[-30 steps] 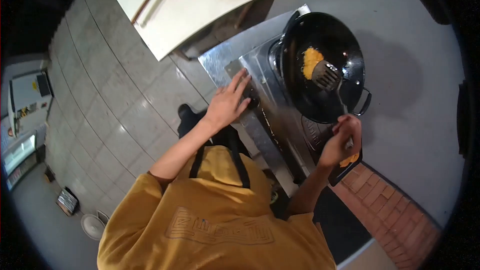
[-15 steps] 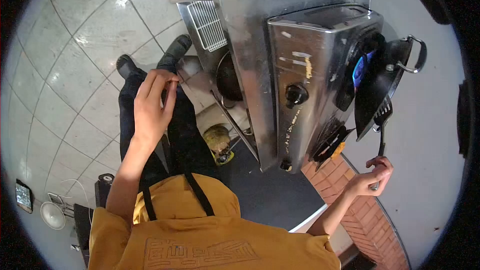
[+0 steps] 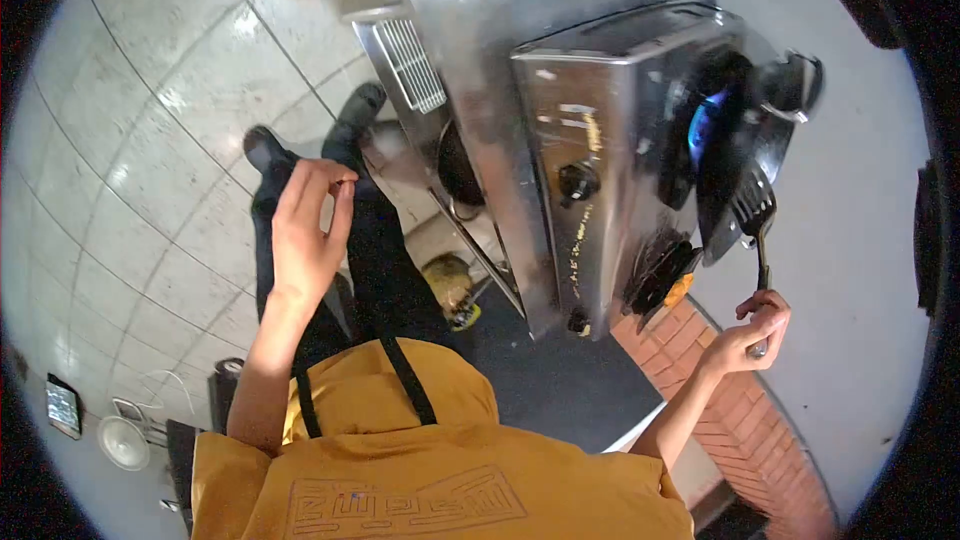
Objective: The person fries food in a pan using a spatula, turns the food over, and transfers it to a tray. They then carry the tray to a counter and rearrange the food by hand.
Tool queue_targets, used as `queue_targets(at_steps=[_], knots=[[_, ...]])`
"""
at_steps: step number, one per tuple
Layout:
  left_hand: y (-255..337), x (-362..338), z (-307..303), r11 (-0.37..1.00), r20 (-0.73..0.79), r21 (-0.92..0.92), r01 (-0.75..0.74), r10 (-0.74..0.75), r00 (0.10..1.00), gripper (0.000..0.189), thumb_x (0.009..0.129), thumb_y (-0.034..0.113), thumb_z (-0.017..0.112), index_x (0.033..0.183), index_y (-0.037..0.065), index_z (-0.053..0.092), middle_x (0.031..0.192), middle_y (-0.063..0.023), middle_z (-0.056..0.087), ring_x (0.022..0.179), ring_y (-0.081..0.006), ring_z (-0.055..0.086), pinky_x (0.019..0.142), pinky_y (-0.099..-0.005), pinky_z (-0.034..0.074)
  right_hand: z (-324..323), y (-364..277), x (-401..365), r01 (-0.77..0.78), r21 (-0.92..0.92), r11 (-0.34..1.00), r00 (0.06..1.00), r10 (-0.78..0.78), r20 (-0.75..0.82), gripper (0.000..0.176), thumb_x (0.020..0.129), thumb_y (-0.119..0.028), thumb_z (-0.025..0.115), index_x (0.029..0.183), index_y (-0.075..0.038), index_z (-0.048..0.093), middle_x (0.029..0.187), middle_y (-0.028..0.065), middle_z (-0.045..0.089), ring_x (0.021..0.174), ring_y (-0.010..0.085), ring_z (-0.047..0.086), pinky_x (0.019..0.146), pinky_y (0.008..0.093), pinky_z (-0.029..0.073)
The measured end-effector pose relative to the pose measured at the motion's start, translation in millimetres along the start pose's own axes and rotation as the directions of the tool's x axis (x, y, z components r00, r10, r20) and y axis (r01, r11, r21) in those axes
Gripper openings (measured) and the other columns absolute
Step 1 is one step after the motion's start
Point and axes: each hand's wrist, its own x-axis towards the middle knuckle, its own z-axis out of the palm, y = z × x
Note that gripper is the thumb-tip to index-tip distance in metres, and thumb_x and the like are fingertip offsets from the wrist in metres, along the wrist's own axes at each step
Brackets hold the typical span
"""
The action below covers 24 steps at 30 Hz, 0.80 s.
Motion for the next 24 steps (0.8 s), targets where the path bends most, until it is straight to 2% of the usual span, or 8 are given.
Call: queue_targets(at_steps=[4, 5, 8, 10, 14, 16, 19, 24], knots=[[78, 9, -26, 0.985, 0.053, 0.110, -0.133, 0.127, 0.990, 0.008, 0.089, -0.002, 0.063, 0.097, -0.001, 0.061, 0.096, -0.0121, 0.061, 0.081, -0.0243, 0.062, 0.076, -0.0325, 0.051, -48, 35, 2, -0.085, 0.190, 0.978, 0.991, 0.103, -0.084, 0.042, 0.105, -0.022, 0.040, 0.079, 0.006, 0.057, 0.078, 0.0102, 0.059, 0.056, 0.0117, 0.046, 0.047, 0.0245, 0.035], [104, 12, -32, 0.983, 0.064, 0.108, -0.145, 0.139, 0.988, 0.008, 0.090, 0.000, 0.063, 0.098, 0.000, 0.062, 0.097, -0.0117, 0.061, 0.081, -0.0245, 0.062, 0.076, -0.0331, 0.051, -61, 43, 4, -0.188, 0.254, 0.949, 0.974, 0.213, -0.075, 0.042, 0.106, -0.023, 0.041, 0.080, 0.005, 0.057, 0.078, 0.0095, 0.059, 0.056, 0.0114, 0.047, 0.048, 0.0244, 0.035], [172, 19, -39, 0.956, 0.097, 0.134, -0.262, 0.251, 0.963, 0.009, 0.090, 0.002, 0.063, 0.099, 0.001, 0.062, 0.099, -0.0119, 0.061, 0.084, -0.0254, 0.062, 0.078, -0.0346, 0.050, -91, 56, 11, -0.358, 0.460, 0.813, 0.894, 0.441, -0.084, 0.041, 0.107, -0.026, 0.041, 0.085, 0.004, 0.058, 0.082, 0.0078, 0.059, 0.058, 0.0103, 0.049, 0.048, 0.0239, 0.036], [210, 23, -36, 0.924, 0.127, 0.134, -0.359, 0.343, 0.931, 0.009, 0.091, 0.004, 0.062, 0.099, 0.001, 0.062, 0.100, -0.0114, 0.061, 0.084, -0.0253, 0.061, 0.078, -0.0343, 0.050, -98, 64, 14, -0.470, 0.640, 0.608, 0.817, 0.573, 0.056, 0.037, 0.107, -0.029, 0.043, 0.091, 0.002, 0.059, 0.085, 0.0070, 0.059, 0.058, 0.0098, 0.051, 0.048, 0.0236, 0.037], [254, 20, -21, 0.900, 0.163, 0.147, -0.411, 0.388, 0.907, 0.006, 0.093, 0.004, 0.061, 0.098, 0.000, 0.061, 0.095, -0.0093, 0.060, 0.083, -0.0205, 0.057, 0.078, -0.0314, 0.047, -76, 91, 17, -0.460, 0.814, 0.356, 0.800, 0.563, 0.206, 0.031, 0.106, -0.027, 0.047, 0.093, 0.000, 0.058, 0.083, 0.0058, 0.059, 0.055, 0.0085, 0.051, 0.048, 0.0229, 0.037], [256, 22, -10, 0.886, 0.178, 0.163, -0.435, 0.407, 0.896, 0.006, 0.093, 0.004, 0.061, 0.097, 0.000, 0.061, 0.093, -0.0089, 0.059, 0.081, -0.0206, 0.056, 0.077, -0.0307, 0.047, -60, 84, 21, -0.363, 0.886, 0.289, 0.809, 0.569, 0.146, 0.028, 0.104, -0.025, 0.050, 0.091, -0.002, 0.059, 0.072, 0.0034, 0.057, 0.053, 0.0074, 0.050, 0.047, 0.0223, 0.037], [262, 22, 3, 0.885, 0.188, 0.148, -0.442, 0.413, 0.891, 0.007, 0.093, 0.006, 0.061, 0.097, 0.001, 0.062, 0.094, -0.0095, 0.061, 0.080, -0.0214, 0.058, 0.074, -0.0314, 0.048, -57, 81, 32, -0.538, 0.719, 0.440, 0.783, 0.576, 0.234, 0.026, 0.100, -0.022, 0.056, 0.081, -0.005, 0.059, 0.055, -0.0010, 0.048, 0.050, 0.0068, 0.049, 0.048, 0.0243, 0.038], [261, 27, 14, 0.903, 0.191, 0.128, -0.410, 0.383, 0.904, 0.008, 0.095, 0.007, 0.060, 0.097, 0.000, 0.063, 0.094, -0.0092, 0.062, 0.081, -0.0187, 0.060, 0.074, -0.0302, 0.049, -47, 88, 35, -0.519, 0.642, 0.565, 0.830, 0.512, 0.221, 0.031, 0.101, -0.023, 0.055, 0.080, -0.001, 0.055, 0.058, 0.0035, 0.050, 0.049, 0.0097, 0.049, 0.050, 0.0289, 0.040]])
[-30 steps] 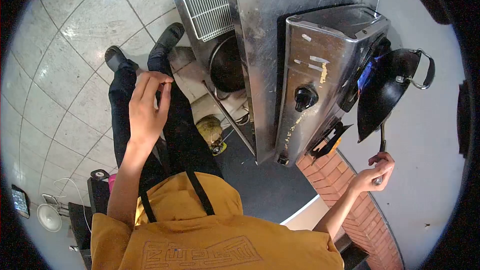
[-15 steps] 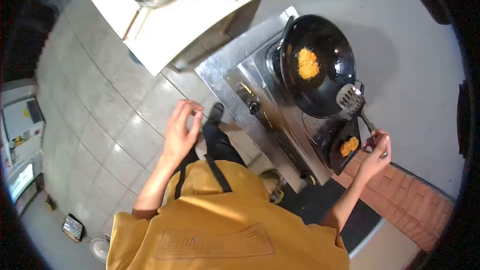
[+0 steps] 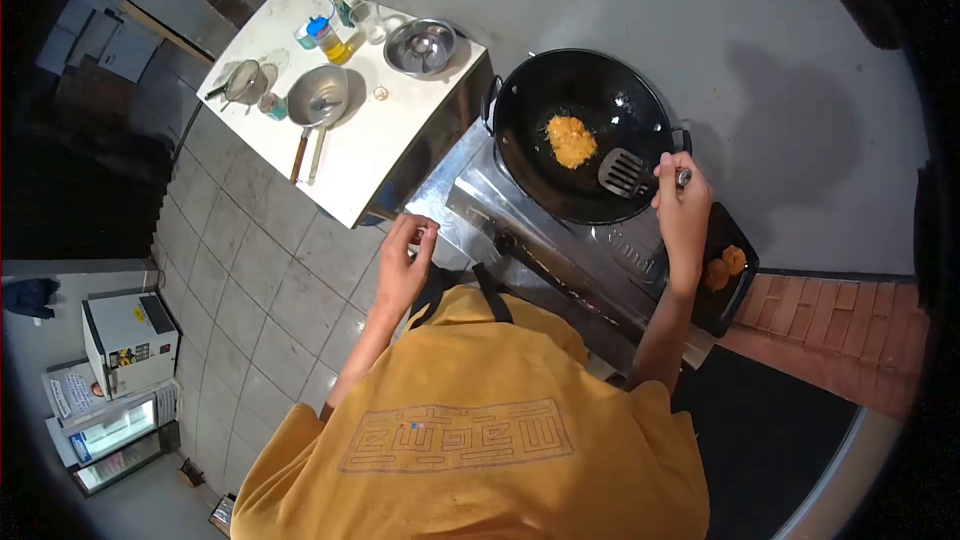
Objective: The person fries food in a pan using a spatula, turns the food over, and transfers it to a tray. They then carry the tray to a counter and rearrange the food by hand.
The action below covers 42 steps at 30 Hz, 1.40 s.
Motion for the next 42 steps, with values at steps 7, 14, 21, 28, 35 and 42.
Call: queue_targets(at_steps=[7, 14, 21, 28, 35, 42], knots=[[-8, 14, 12, 1.000, -0.034, -0.005, 0.011, -0.011, 0.999, 0.010, 0.096, 0.009, 0.060, 0.097, -0.001, 0.063, 0.095, -0.0091, 0.062, 0.080, -0.0182, 0.062, 0.071, -0.0298, 0.049, 3, -17, -2, -0.111, 0.025, 0.993, 0.994, 0.111, 0.003, 0.031, 0.101, -0.024, 0.056, 0.083, 0.001, 0.055, 0.062, 0.0075, 0.052, 0.053, 0.0133, 0.048, 0.055, 0.0313, 0.041], [-10, 22, 27, 0.999, -0.007, -0.025, 0.035, -0.035, 0.999, 0.014, 0.097, 0.011, 0.059, 0.102, 0.000, 0.065, 0.103, -0.0096, 0.064, 0.082, -0.0193, 0.063, 0.073, -0.0300, 0.050, 10, 4, -2, 0.008, -0.006, 1.000, 0.999, -0.009, -0.036, 0.030, 0.100, -0.023, 0.059, 0.085, 0.003, 0.054, 0.065, 0.0141, 0.049, 0.058, 0.0167, 0.042, 0.056, 0.0344, 0.040], [-18, 21, 46, 0.974, 0.315, 0.190, 0.123, -0.179, 0.932, 0.057, 0.096, 0.033, 0.061, 0.140, 0.001, 0.045, 0.142, -0.0195, 0.048, 0.124, -0.0350, 0.054, 0.101, -0.0423, 0.046, 7, 10, -18, -0.060, 0.078, 0.995, 0.997, 0.057, 0.046, 0.023, 0.098, -0.020, 0.062, 0.089, 0.000, 0.053, 0.066, 0.0054, 0.049, 0.056, 0.0115, 0.040, 0.053, 0.0302, 0.038], [-45, 23, 79, 0.903, 0.437, 0.428, 0.029, -0.235, 0.868, 0.082, 0.095, 0.052, 0.057, 0.153, 0.004, 0.027, 0.161, -0.0212, 0.021, 0.143, -0.0414, 0.031, 0.114, -0.0455, 0.035, 3, 21, -20, -0.110, 0.124, 0.986, 0.991, 0.100, 0.087, 0.017, 0.097, -0.016, 0.062, 0.093, -0.001, 0.055, 0.068, 0.0056, 0.051, 0.057, 0.0097, 0.045, 0.054, 0.0278, 0.040], [-46, 22, 83, 0.893, 0.467, 0.449, 0.015, -0.250, 0.848, 0.089, 0.094, 0.060, 0.054, 0.154, 0.002, 0.024, 0.162, -0.0219, 0.014, 0.143, -0.0412, 0.031, 0.115, -0.0460, 0.033, 2, 6, -24, -0.007, 0.099, 0.995, 0.996, -0.002, 0.094, 0.014, 0.097, -0.012, 0.060, 0.092, 0.000, 0.055, 0.082, 0.0092, 0.057, 0.068, 0.0151, 0.053, 0.059, 0.0289, 0.044], [-54, 22, 79, 0.917, 0.527, 0.398, 0.013, -0.241, 0.815, 0.088, 0.095, 0.059, 0.052, 0.153, -0.001, 0.023, 0.162, -0.0232, 0.012, 0.144, -0.0408, 0.029, 0.116, -0.0447, 0.032, 3, 15, -25, 0.017, 0.080, 0.997, 0.998, -0.022, 0.060, 0.011, 0.096, -0.008, 0.060, 0.093, 0.001, 0.055, 0.083, 0.0106, 0.057, 0.069, 0.0184, 0.053, 0.064, 0.0307, 0.045]])
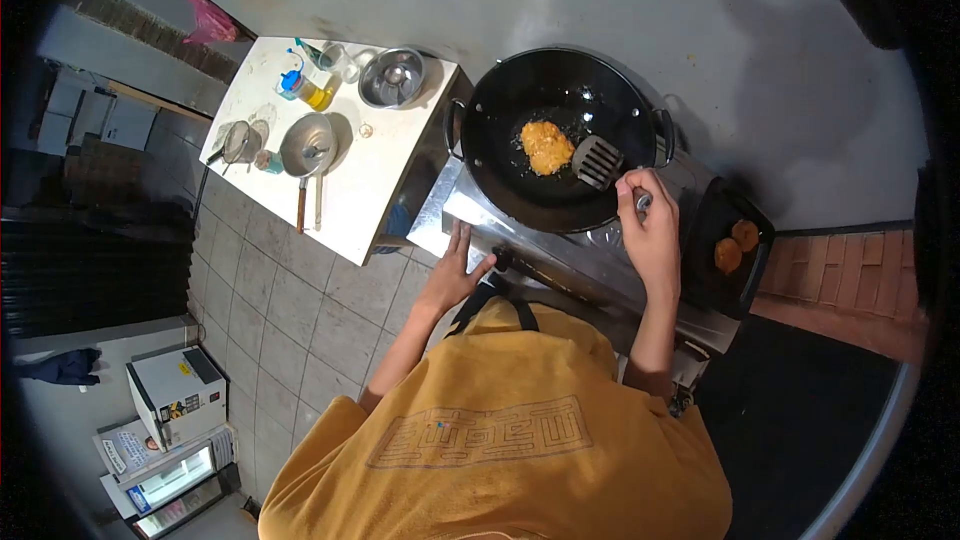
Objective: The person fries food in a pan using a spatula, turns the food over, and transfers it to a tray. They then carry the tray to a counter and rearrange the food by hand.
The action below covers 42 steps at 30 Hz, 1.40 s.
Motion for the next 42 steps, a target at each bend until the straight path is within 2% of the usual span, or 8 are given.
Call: queue_targets(at_steps=[2, 4, 9, 18, 21, 24, 26, 42], knots=[[0, 2, 3, 0.999, -0.021, -0.032, 0.000, 0.000, 1.000, 0.087, 0.096, 0.058, 0.052, 0.153, -0.001, 0.023, 0.162, -0.0230, 0.011, 0.145, -0.0405, 0.028, 0.116, -0.0444, 0.031, 4, 5, 2, 0.107, 0.015, 0.994, 0.992, -0.105, -0.069, 0.011, 0.096, -0.008, 0.059, 0.092, 0.001, 0.055, 0.082, 0.0106, 0.057, 0.071, 0.0197, 0.053, 0.065, 0.0309, 0.045], [4, -1, 0, 0.998, -0.020, -0.056, 0.014, -0.016, 1.000, 0.093, 0.095, 0.059, 0.052, 0.152, -0.007, 0.021, 0.162, -0.0237, 0.011, 0.143, -0.0413, 0.031, 0.116, -0.0434, 0.031, 3, 3, 3, 0.100, 0.005, 0.995, 0.994, -0.100, -0.048, 0.011, 0.096, -0.007, 0.059, 0.092, 0.001, 0.054, 0.083, 0.0108, 0.057, 0.071, 0.0203, 0.053, 0.066, 0.0312, 0.045], [2, -2, 8, 0.998, -0.042, -0.065, 0.021, -0.024, 0.999, 0.093, 0.095, 0.059, 0.052, 0.153, -0.007, 0.018, 0.163, -0.0218, 0.007, 0.145, -0.0393, 0.028, 0.116, -0.0424, 0.031, 0, -6, 6, 0.095, -0.019, 0.995, 0.995, -0.096, -0.038, 0.010, 0.095, -0.005, 0.058, 0.091, 0.002, 0.053, 0.086, 0.0121, 0.057, 0.073, 0.0234, 0.054, 0.071, 0.0324, 0.046], [-4, -1, 13, 0.995, -0.039, -0.100, -0.021, 0.017, 0.999, 0.093, 0.095, 0.058, 0.053, 0.152, -0.008, 0.020, 0.163, -0.0222, 0.004, 0.146, -0.0383, 0.026, 0.117, -0.0415, 0.030, 2, 1, -2, 0.210, 0.045, 0.977, 0.976, -0.206, -0.071, 0.010, 0.095, -0.005, 0.058, 0.091, 0.002, 0.052, 0.091, 0.0130, 0.059, 0.080, 0.0275, 0.058, 0.077, 0.0336, 0.047], [-3, -1, 14, 0.990, -0.024, -0.142, 0.001, -0.005, 1.000, 0.093, 0.095, 0.058, 0.053, 0.151, -0.009, 0.022, 0.164, -0.0222, 0.003, 0.146, -0.0387, 0.028, 0.116, -0.0416, 0.031, -2, 0, 1, 0.201, 0.005, 0.980, 0.978, -0.200, -0.057, 0.011, 0.096, -0.006, 0.058, 0.091, 0.002, 0.052, 0.088, 0.0124, 0.057, 0.075, 0.0257, 0.057, 0.071, 0.0331, 0.047], [0, -1, 14, 0.997, -0.043, -0.072, -0.011, 0.008, 0.999, 0.093, 0.095, 0.058, 0.054, 0.150, -0.010, 0.024, 0.164, -0.0224, 0.002, 0.145, -0.0391, 0.029, 0.115, -0.0417, 0.032, -4, 4, 16, 0.176, -0.010, 0.984, 0.984, -0.176, -0.027, 0.013, 0.096, -0.008, 0.059, 0.091, 0.002, 0.052, 0.084, 0.0116, 0.053, 0.068, 0.0224, 0.052, 0.063, 0.0320, 0.045], [-3, 0, 14, 0.998, -0.046, -0.055, -0.013, 0.011, 0.999, 0.093, 0.095, 0.059, 0.053, 0.150, -0.011, 0.024, 0.163, -0.0229, 0.002, 0.144, -0.0396, 0.030, 0.115, -0.0417, 0.032, -1, 12, 25, 0.253, -0.022, 0.967, 0.965, -0.254, -0.059, 0.016, 0.096, -0.011, 0.060, 0.090, 0.002, 0.053, 0.081, 0.0108, 0.051, 0.063, 0.0195, 0.047, 0.058, 0.0312, 0.042], [0, -3, 6, 0.996, -0.013, -0.087, -0.003, 0.002, 1.000, 0.096, 0.093, 0.064, 0.052, 0.150, -0.008, 0.025, 0.164, -0.0219, 0.004, 0.144, -0.0397, 0.031, 0.115, -0.0417, 0.032, 0, 11, 39, 0.155, -0.052, 0.987, 0.987, -0.157, -0.038, 0.024, 0.097, -0.016, 0.061, 0.084, 0.003, 0.052, 0.074, 0.0133, 0.050, 0.058, 0.0208, 0.044, 0.056, 0.0335, 0.040]])
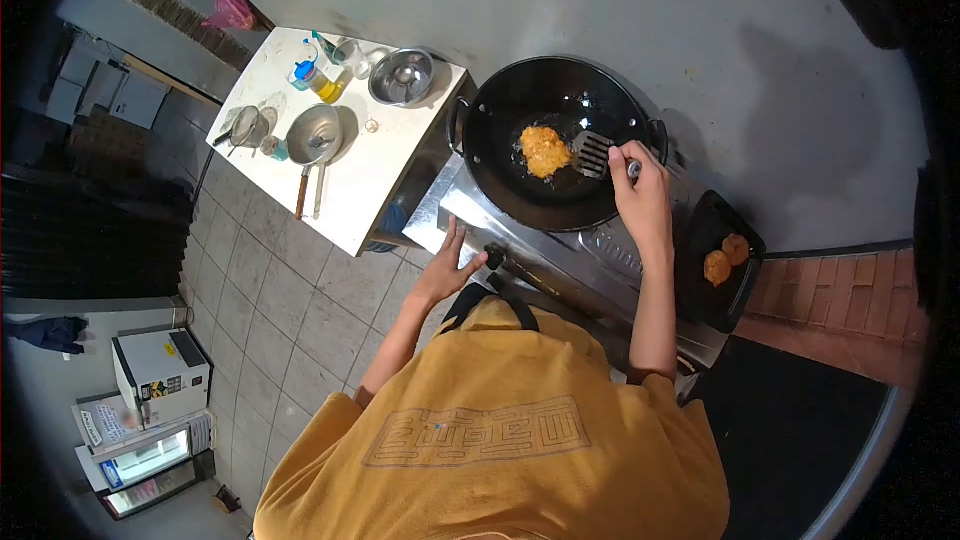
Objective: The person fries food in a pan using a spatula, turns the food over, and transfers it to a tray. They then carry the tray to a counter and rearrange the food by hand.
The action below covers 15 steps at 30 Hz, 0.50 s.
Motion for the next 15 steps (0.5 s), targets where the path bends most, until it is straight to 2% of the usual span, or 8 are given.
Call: queue_targets(at_steps=[3, 9, 11, 15], knots=[[-2, 1, -2, 1.000, 0.018, -0.020, 0.011, -0.010, 1.000, 0.095, 0.093, 0.063, 0.052, 0.151, -0.008, 0.025, 0.164, -0.0212, 0.004, 0.144, -0.0392, 0.030, 0.115, -0.0419, 0.032, 2, -3, 0, 0.021, 0.004, 1.000, 1.000, -0.021, 0.018, 0.024, 0.097, -0.016, 0.061, 0.085, 0.003, 0.053, 0.073, 0.0145, 0.049, 0.058, 0.0212, 0.044, 0.056, 0.0340, 0.039], [-9, 3, 1, 0.999, 0.033, -0.049, 0.011, -0.009, 0.999, 0.093, 0.093, 0.062, 0.053, 0.152, -0.004, 0.024, 0.164, -0.0205, 0.004, 0.145, -0.0386, 0.029, 0.115, -0.0416, 0.032, -5, -11, -4, -0.072, 0.005, 0.997, 0.995, 0.071, 0.076, 0.024, 0.097, -0.016, 0.061, 0.085, 0.004, 0.053, 0.073, 0.0146, 0.050, 0.057, 0.0215, 0.043, 0.056, 0.0341, 0.039], [-17, 6, 4, 1.000, 0.026, 0.019, -0.010, 0.010, 1.000, 0.093, 0.094, 0.060, 0.055, 0.153, -0.004, 0.023, 0.164, -0.0211, 0.003, 0.133, -0.0362, 0.048, 0.103, -0.0429, 0.047, -7, -10, -4, -0.089, -0.016, 0.996, 0.995, 0.090, 0.047, 0.025, 0.097, -0.017, 0.061, 0.084, 0.003, 0.053, 0.074, 0.0150, 0.051, 0.057, 0.0219, 0.044, 0.056, 0.0343, 0.039], [-22, 7, 4, 1.000, 0.043, 0.013, -0.013, 0.012, 0.999, 0.093, 0.094, 0.059, 0.055, 0.153, -0.004, 0.022, 0.164, -0.0208, 0.002, 0.131, -0.0354, 0.051, 0.101, -0.0423, 0.049, -9, -7, -3, -0.047, -0.041, 0.998, 0.999, 0.047, 0.000, 0.025, 0.097, -0.018, 0.061, 0.085, 0.003, 0.054, 0.075, 0.0158, 0.052, 0.058, 0.0223, 0.045, 0.057, 0.0346, 0.040]])
